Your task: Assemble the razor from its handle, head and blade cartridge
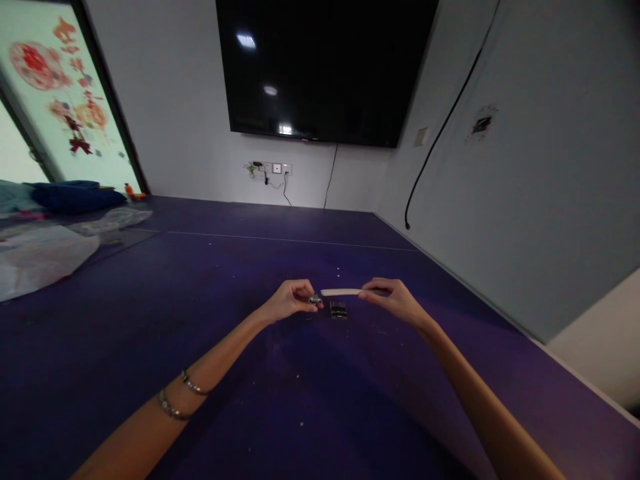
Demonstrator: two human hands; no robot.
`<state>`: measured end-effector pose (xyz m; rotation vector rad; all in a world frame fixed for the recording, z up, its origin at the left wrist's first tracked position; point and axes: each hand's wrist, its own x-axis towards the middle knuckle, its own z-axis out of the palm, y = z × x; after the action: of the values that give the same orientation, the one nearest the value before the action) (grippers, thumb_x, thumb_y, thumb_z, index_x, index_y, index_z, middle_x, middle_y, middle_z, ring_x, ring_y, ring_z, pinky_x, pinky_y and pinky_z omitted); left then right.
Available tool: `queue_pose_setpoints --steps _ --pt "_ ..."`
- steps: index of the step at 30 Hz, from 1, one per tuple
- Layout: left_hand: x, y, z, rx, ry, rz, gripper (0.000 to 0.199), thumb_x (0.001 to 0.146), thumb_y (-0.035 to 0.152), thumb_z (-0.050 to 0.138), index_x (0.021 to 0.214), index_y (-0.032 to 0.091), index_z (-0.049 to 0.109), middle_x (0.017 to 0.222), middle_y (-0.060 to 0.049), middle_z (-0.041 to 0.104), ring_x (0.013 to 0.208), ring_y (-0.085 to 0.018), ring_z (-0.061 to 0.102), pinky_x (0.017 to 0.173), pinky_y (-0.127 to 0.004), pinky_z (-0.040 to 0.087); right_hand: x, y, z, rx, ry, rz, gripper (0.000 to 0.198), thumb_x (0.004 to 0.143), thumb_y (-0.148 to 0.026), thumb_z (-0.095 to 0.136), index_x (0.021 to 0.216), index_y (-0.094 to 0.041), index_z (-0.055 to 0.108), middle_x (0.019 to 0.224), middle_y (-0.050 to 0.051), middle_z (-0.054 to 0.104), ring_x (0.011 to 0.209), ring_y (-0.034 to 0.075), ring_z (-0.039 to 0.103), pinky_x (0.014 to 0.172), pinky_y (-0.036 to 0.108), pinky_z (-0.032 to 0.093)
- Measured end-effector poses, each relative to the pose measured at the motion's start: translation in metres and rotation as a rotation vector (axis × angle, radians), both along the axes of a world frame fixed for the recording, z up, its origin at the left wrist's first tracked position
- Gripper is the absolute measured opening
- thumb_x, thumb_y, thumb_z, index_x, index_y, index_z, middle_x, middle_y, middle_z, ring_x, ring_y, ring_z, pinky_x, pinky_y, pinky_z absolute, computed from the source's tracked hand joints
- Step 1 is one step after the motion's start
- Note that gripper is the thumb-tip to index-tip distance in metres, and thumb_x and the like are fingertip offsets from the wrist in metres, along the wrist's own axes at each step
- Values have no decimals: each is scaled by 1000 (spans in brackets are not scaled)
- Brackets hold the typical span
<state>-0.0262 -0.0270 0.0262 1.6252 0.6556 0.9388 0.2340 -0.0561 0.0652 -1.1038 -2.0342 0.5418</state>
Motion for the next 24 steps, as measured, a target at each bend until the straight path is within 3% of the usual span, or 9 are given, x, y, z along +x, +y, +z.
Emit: queue_pose_setpoints --steps 5,24 --pt "0 1 -1 -20 18 26 23 55 11 75 68 12 55 72 -3 69 64 -11 62 63 -24 45 -2 -2 3 3 -29 62 26 74 -44 61 76 -19 67 77 4 65 73 17 59 65 26 45" --pt "-1 0 1 -20 2 3 21 58 11 73 68 12 54 73 -5 70 69 -13 64 67 -26 46 1 1 0 13 -34 -1 26 73 -45 62 74 -19 66 76 4 65 73 17 59 66 26 44"
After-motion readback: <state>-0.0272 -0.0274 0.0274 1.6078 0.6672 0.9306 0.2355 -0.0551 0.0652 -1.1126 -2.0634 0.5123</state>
